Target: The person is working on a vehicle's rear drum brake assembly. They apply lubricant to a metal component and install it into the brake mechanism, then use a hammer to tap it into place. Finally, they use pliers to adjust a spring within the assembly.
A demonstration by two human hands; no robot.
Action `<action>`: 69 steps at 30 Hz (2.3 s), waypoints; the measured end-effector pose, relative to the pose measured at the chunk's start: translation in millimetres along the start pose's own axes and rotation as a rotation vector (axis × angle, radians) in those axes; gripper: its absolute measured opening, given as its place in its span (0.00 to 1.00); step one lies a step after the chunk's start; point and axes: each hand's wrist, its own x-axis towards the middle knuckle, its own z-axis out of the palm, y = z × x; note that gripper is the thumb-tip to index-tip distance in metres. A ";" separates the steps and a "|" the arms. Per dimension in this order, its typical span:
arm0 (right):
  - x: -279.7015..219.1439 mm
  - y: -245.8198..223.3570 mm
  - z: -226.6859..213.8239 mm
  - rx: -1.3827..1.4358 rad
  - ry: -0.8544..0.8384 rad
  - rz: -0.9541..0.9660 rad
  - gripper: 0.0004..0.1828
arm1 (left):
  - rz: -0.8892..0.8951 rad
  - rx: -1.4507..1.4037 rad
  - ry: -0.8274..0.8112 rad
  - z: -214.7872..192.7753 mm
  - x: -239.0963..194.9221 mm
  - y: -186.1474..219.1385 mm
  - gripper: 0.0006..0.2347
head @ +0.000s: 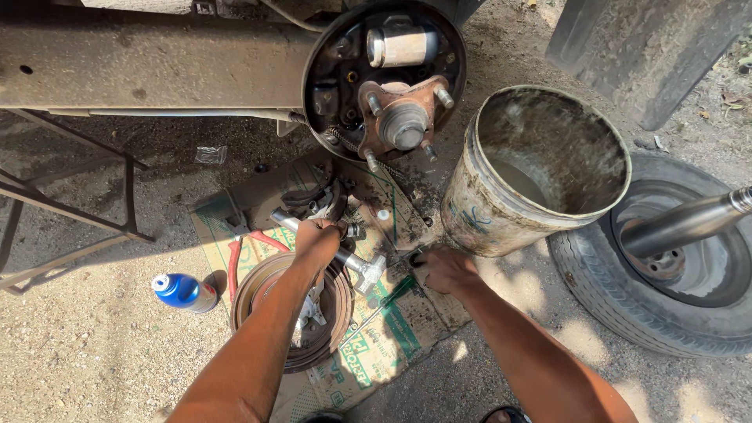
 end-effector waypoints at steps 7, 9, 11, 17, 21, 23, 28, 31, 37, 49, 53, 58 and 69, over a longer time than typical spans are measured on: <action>-8.5 -12.9 -18.6 0.183 -0.081 0.131 0.38 | -0.107 0.118 -0.027 -4.8 12.8 -8.1 0.19; -0.5 -6.2 -9.4 0.305 -0.062 0.199 0.37 | -0.091 0.062 -0.023 -0.5 16.8 -17.5 0.18; 18.7 1.4 5.2 0.744 0.066 0.253 0.23 | -0.091 0.113 -0.019 4.6 25.6 -23.2 0.14; 53.9 -26.3 15.0 1.391 0.184 -0.506 0.24 | -0.071 0.144 -0.031 10.8 38.0 -34.7 0.11; 15.1 -75.8 -20.6 1.006 0.382 -0.430 0.30 | -0.017 0.061 -0.053 9.7 38.0 -40.8 0.09; -2.7 -85.0 -35.0 0.921 0.419 -0.407 0.32 | 0.048 0.014 -0.073 7.2 40.8 -46.1 0.10; -12.7 -93.3 -33.6 0.617 0.707 -0.514 0.37 | 0.050 0.028 -0.065 -3.0 32.3 -38.9 0.11; -11.3 -88.7 -28.0 0.318 0.900 -0.582 0.39 | 0.023 0.040 -0.050 -9.8 17.9 -22.1 0.11; 29.6 -80.7 -3.7 0.563 0.533 -0.337 0.37 | 0.145 0.092 -0.092 -12.9 -2.0 -10.6 0.08; -8.8 -111.9 -40.4 0.140 0.716 -0.406 0.46 | -0.081 0.007 0.110 -8.5 0.8 9.8 0.10; -26.7 -117.1 -40.2 -0.221 0.598 -0.305 0.45 | -0.288 -0.402 0.102 -27.5 10.9 25.0 0.09; -22.9 -66.5 -27.4 0.119 0.320 -0.019 0.33 | -0.282 -0.425 0.098 -29.3 10.1 19.2 0.09; -3.3 -7.7 6.3 0.128 0.028 0.133 0.36 | -0.293 -0.501 0.042 -29.6 18.5 -2.1 0.07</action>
